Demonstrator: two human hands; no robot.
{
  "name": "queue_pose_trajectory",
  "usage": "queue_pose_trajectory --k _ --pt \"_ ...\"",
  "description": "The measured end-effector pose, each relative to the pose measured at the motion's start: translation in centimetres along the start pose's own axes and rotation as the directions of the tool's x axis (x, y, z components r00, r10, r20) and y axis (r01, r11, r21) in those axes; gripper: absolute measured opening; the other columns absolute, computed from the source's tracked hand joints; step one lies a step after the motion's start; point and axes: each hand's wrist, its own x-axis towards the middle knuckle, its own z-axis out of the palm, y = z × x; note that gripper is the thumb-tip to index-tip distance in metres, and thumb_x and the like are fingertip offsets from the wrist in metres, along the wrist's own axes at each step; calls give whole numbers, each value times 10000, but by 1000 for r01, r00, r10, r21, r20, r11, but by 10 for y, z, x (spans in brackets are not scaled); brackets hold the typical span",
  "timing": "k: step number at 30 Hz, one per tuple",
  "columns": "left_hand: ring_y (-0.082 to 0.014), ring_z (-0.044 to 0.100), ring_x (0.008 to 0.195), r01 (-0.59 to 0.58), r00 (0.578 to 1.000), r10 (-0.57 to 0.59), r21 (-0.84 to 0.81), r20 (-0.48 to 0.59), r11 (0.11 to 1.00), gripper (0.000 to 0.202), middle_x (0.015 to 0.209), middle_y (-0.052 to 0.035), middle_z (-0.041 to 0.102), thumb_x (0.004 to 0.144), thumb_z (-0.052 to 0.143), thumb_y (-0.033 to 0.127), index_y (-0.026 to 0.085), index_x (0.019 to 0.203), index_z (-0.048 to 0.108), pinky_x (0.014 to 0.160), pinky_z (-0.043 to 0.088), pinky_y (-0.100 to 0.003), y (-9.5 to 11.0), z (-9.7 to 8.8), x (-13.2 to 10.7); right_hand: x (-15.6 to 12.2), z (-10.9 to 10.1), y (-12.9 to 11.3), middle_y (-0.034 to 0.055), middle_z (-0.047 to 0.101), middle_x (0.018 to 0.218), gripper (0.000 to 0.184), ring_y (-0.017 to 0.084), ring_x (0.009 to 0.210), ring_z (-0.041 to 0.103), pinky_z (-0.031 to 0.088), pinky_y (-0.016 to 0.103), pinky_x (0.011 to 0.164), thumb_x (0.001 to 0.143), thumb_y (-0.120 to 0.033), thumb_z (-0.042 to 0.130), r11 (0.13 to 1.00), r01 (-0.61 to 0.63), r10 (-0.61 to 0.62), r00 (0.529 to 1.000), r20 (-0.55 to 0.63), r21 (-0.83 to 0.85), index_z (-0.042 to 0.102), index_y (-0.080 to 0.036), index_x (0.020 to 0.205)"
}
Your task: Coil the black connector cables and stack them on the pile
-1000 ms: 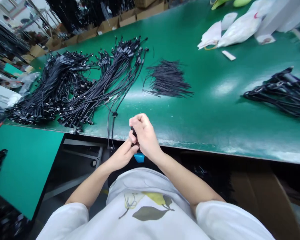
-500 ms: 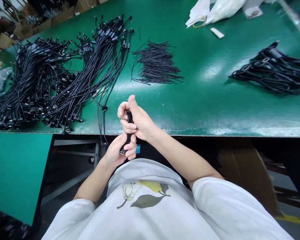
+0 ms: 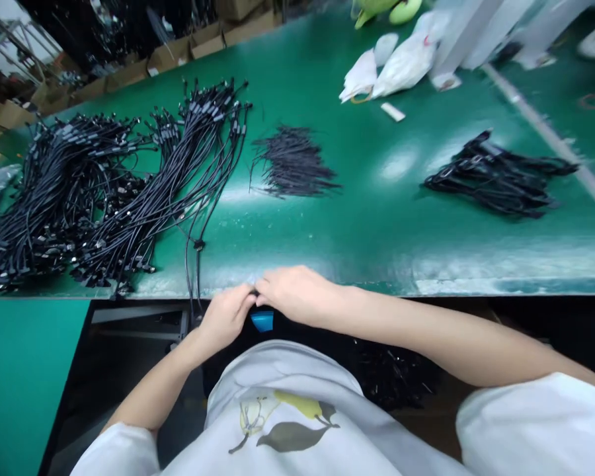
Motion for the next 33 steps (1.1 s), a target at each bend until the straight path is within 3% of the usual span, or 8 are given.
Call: queue_pose_trajectory --k 2,8,14,16,18,21,29,33 --pt "-159 470 670 18 997 -13 -77 75 997 308 731 -20 531 979 302 357 192 825 513 678 372 -301 2 1 3 -3 8 1 60 641 807 300 152 701 577 386 271 618 1000 -315 405 999 -14 12 997 72 29 639 -148 918" --pt "-113 400 586 225 960 -98 -513 263 828 429 629 27 422 955 348 530 194 697 415 599 357 -255 -1 8 16 -7 7 8 62 638 772 231 148 654 542 324 269 558 969 -236 446 987 104 -113 991 -68 -122 641 -141 892" --pt "-87 341 509 277 960 -207 -730 187 625 465 550 56 382 861 517 605 146 792 545 521 268 -239 -12 22 20 0 -32 82 27 676 918 316 129 830 598 437 222 740 987 -345 413 911 -17 63 993 -97 411 693 -209 929" --pt "-73 338 496 287 947 -276 -824 167 487 466 551 62 373 817 589 603 140 786 548 508 261 -229 -11 23 21 0 -40 125 70 646 929 360 149 837 573 427 253 769 987 -222 317 891 -205 300 936 -185 406 670 -170 944" --pt "-60 335 485 284 932 -327 -872 155 399 469 554 66 368 778 650 592 135 771 549 498 264 -219 -9 23 22 0 -41 160 73 598 851 223 154 767 524 402 262 739 922 -169 422 819 -442 545 798 -255 366 635 -145 859" --pt "-47 320 469 268 920 -365 -910 144 317 486 550 73 351 738 701 593 131 754 552 476 266 -206 -7 25 24 0 -37 185 42 520 763 81 138 703 448 361 258 712 809 -120 555 727 -597 687 651 -324 340 552 -142 732" --pt "-37 342 456 212 916 -384 -953 117 214 496 532 73 355 662 791 560 113 780 612 451 281 -183 -15 32 28 -15 -35 137 -2 527 742 61 112 677 469 386 221 660 886 -204 483 732 -457 667 634 -392 506 519 -178 844" --pt "-38 330 464 131 920 -388 -971 45 198 517 555 73 378 682 784 542 141 975 641 453 272 -178 0 33 31 -11 -8 68 -18 635 782 126 102 664 579 466 201 613 912 -296 520 697 -281 591 746 -307 660 599 -202 942"
